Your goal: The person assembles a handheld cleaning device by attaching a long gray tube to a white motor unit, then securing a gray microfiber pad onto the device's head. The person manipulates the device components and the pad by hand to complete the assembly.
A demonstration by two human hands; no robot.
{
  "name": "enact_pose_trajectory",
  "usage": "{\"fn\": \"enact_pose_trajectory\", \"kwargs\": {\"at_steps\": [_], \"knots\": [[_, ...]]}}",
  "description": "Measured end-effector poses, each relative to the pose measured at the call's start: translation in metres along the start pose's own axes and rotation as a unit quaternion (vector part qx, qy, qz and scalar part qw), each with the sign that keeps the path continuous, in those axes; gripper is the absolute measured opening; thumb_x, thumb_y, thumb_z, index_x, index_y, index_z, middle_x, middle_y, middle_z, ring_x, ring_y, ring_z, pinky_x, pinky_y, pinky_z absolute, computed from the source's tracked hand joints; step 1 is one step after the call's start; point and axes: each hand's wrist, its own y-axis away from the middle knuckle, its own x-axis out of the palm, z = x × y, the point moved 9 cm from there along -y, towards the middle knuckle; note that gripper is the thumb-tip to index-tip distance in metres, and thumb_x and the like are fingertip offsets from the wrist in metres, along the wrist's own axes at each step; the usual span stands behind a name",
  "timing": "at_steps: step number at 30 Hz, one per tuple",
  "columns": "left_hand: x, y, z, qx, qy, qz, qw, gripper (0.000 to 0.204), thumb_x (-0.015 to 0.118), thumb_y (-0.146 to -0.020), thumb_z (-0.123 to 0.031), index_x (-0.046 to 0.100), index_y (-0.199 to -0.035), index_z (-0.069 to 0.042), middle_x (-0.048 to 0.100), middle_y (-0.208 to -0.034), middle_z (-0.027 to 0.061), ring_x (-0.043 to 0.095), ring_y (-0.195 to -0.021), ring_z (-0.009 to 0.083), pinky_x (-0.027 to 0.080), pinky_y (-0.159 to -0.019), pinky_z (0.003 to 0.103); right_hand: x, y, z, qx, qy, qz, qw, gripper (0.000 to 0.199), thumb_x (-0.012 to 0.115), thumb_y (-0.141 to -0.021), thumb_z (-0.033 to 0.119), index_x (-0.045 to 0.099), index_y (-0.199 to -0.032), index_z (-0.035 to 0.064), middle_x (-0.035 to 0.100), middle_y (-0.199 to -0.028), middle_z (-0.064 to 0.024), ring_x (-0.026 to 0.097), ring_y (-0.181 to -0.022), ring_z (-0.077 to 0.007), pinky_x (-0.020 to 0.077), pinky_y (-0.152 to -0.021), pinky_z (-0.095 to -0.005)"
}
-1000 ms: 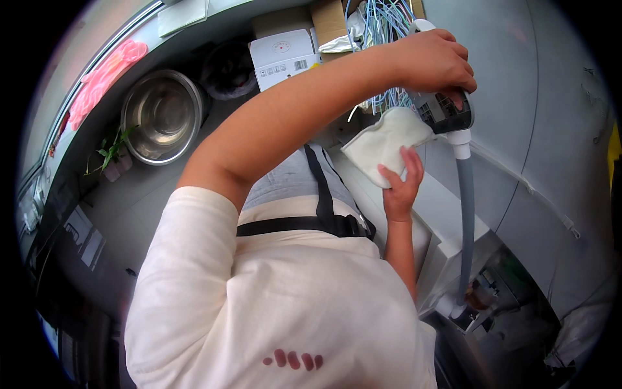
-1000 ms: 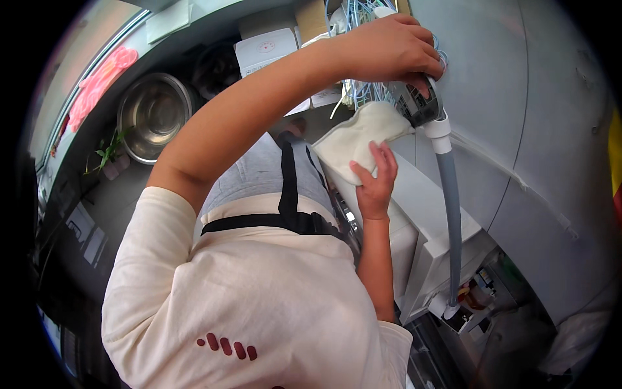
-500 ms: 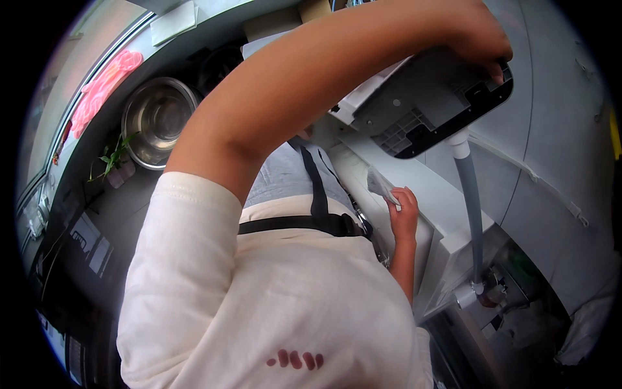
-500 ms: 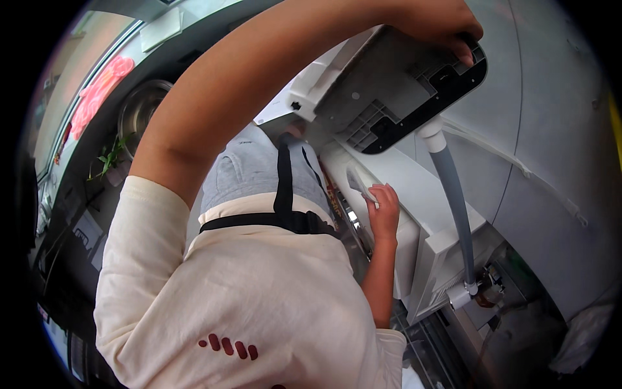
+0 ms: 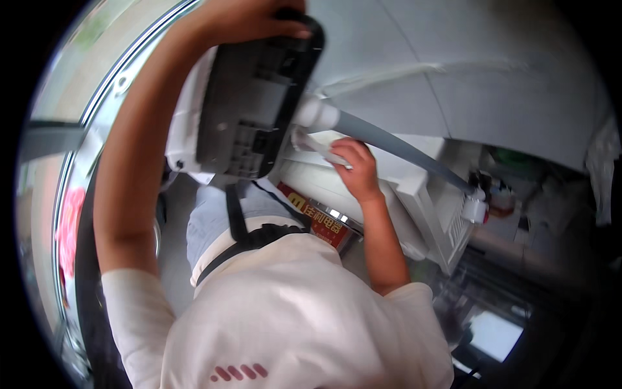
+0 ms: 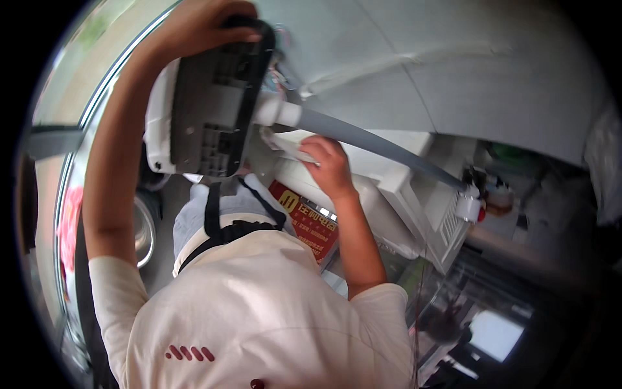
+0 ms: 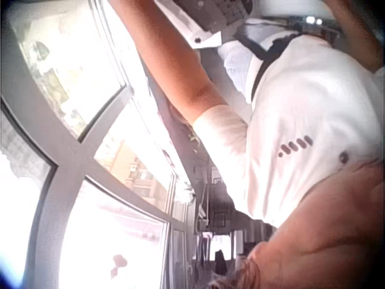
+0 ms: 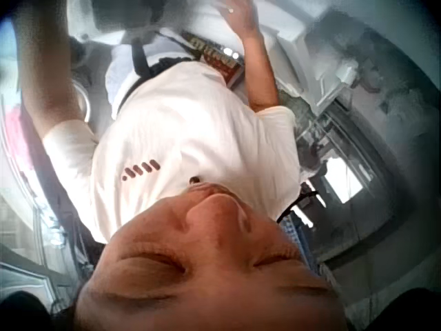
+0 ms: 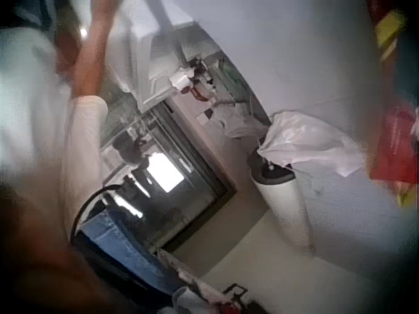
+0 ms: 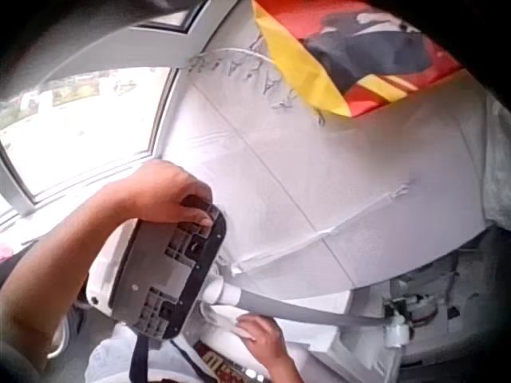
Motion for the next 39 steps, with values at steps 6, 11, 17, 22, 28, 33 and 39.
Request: {"fn": "enact_pose_trajectory", "kwargs": {"at_steps": [6,11,17,22,28,33,39], "knots": [[0.016,-0.023,-0.012,0.018,0.021,0.045,0.999,0.031,0.065,-0.089,-0.031,0.065,-0.112,-0.010,0.069,-0.097,0.0121,0.067,-0.089,0.0285,0.050,-0.083,0.035,-0.041,0.004,0.031,-0.094,0.102,-0.084,0.987,0.027,0.077,-0.059,0.005,0.068,-0.083,0.0152,0.056,-0.108,-0.0012,0.059,-0.096,-0.0236,0.0482,-0.082,-0.0367],[0.004,-0.023,-0.008,0.094,-0.093,-0.048,0.990,0.042,0.065,-0.088,-0.041,0.062,-0.123,-0.019,0.063,-0.120,0.0098,0.058,-0.115,0.0282,0.044,-0.097,0.041,-0.064,-0.031,0.031,-0.069,0.098,-0.047,0.992,0.025,0.077,-0.059,0.005,0.068,-0.080,0.0137,0.056,-0.124,-0.0037,0.056,-0.108,-0.0273,0.0461,-0.091,-0.0390],[-0.038,0.034,0.025,0.022,-0.182,-0.254,0.950,0.069,0.067,-0.080,-0.058,0.049,-0.138,-0.026,0.044,-0.143,0.0125,0.043,-0.130,0.0356,0.032,-0.108,0.049,-0.059,-0.035,0.029,-0.077,0.079,-0.004,0.994,0.024,0.074,-0.058,0.002,0.066,-0.079,0.0103,0.060,-0.124,-0.0030,0.059,-0.109,-0.0275,0.0477,-0.089,-0.0405],[0.031,0.167,0.121,-0.361,0.358,-0.147,0.849,0.092,0.054,-0.079,-0.075,0.039,-0.145,-0.013,0.043,-0.143,0.0159,0.045,-0.128,0.0324,0.030,-0.109,0.047,-0.054,-0.032,0.032,-0.084,0.094,-0.018,0.992,0.027,0.074,-0.057,-0.001,0.065,-0.080,0.0118,0.059,-0.127,-0.0020,0.058,-0.110,-0.0266,0.0473,-0.089,-0.0406],[0.138,0.257,0.072,-0.352,0.760,-0.066,0.542,0.076,0.055,-0.088,-0.061,0.043,-0.141,-0.007,0.053,-0.133,0.0135,0.051,-0.122,0.0284,0.040,-0.105,0.047,-0.052,-0.031,0.032,-0.077,0.120,-0.003,0.990,0.030,0.074,-0.057,-0.004,0.065,-0.081,0.0114,0.059,-0.128,-0.0020,0.058,-0.111,-0.0272,0.0467,-0.090,-0.0403],[0.117,0.252,0.048,-0.409,0.677,-0.132,0.598,0.080,0.064,-0.082,-0.059,0.045,-0.138,-0.006,0.056,-0.123,0.0153,0.058,-0.112,0.0282,0.053,-0.088,0.043,-0.048,-0.032,0.033,-0.080,0.141,0.003,0.987,0.030,0.072,-0.057,-0.005,0.064,-0.081,0.0118,0.059,-0.128,-0.0019,0.058,-0.111,-0.0279,0.0470,-0.090,-0.0402],[0.070,0.236,0.033,-0.441,0.612,-0.119,0.645,0.073,0.065,-0.083,-0.057,0.051,-0.133,-0.006,0.062,-0.102,0.0114,0.061,-0.088,0.0201,0.052,-0.072,0.033,-0.044,-0.031,0.034,-0.088,0.160,0.002,0.983,0.030,0.071,-0.058,-0.005,0.064,-0.081,0.0124,0.059,-0.128,-0.0026,0.057,-0.111,-0.0287,0.0469,-0.091,-0.0401]]}}
